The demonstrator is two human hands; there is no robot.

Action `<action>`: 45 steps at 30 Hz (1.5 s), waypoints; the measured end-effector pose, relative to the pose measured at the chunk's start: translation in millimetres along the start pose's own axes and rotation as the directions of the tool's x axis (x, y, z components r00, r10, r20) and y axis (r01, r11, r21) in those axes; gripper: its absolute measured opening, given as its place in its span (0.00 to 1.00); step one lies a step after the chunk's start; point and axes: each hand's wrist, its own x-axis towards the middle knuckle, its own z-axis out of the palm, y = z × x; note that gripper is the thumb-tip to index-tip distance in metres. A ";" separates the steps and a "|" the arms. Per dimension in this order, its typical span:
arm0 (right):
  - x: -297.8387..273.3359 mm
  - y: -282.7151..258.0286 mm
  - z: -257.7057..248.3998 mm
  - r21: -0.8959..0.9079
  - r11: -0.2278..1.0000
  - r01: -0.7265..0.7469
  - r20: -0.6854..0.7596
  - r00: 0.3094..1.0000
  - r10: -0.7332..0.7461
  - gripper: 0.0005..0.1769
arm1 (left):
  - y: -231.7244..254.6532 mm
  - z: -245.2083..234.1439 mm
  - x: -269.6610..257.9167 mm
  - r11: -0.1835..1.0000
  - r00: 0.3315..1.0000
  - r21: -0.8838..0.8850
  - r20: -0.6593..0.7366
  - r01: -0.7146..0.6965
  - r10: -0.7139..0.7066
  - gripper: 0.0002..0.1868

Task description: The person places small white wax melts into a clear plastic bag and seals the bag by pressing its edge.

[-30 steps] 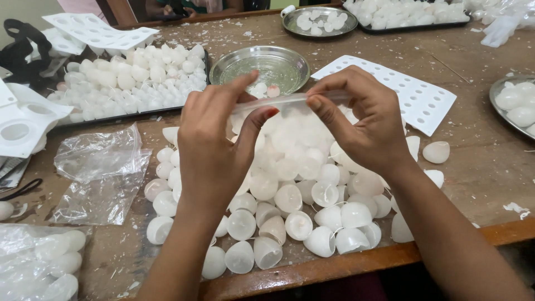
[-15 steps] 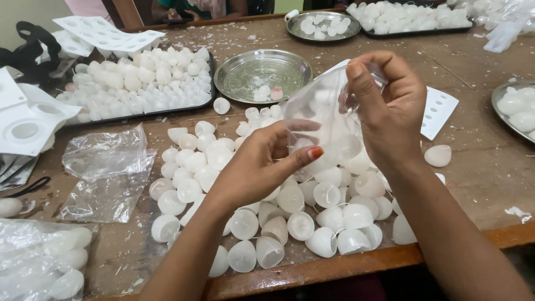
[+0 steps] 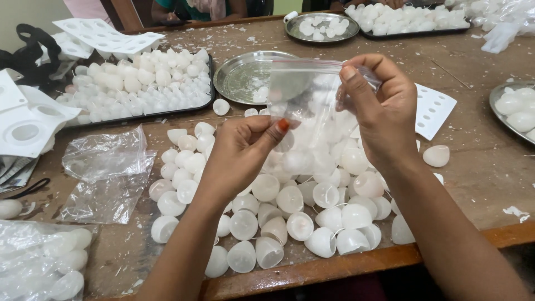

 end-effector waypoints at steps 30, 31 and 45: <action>-9.1 -4.0 10.5 -0.064 0.997 0.035 0.088 0.996 -0.029 0.10 | -3.3 -7.3 3.8 0.928 0.976 -0.318 -0.154 -0.196 0.153 0.27; -10.2 -3.9 11.1 -0.063 0.997 0.054 0.126 0.991 -0.046 0.11 | -2.6 -8.3 2.5 0.941 0.984 -0.287 -0.066 -0.177 0.165 0.34; -19.0 -4.3 12.6 -0.256 0.866 0.430 0.387 0.866 -0.316 0.17 | 20.9 -41.5 -30.1 0.930 0.943 -0.193 0.056 -0.312 0.328 0.31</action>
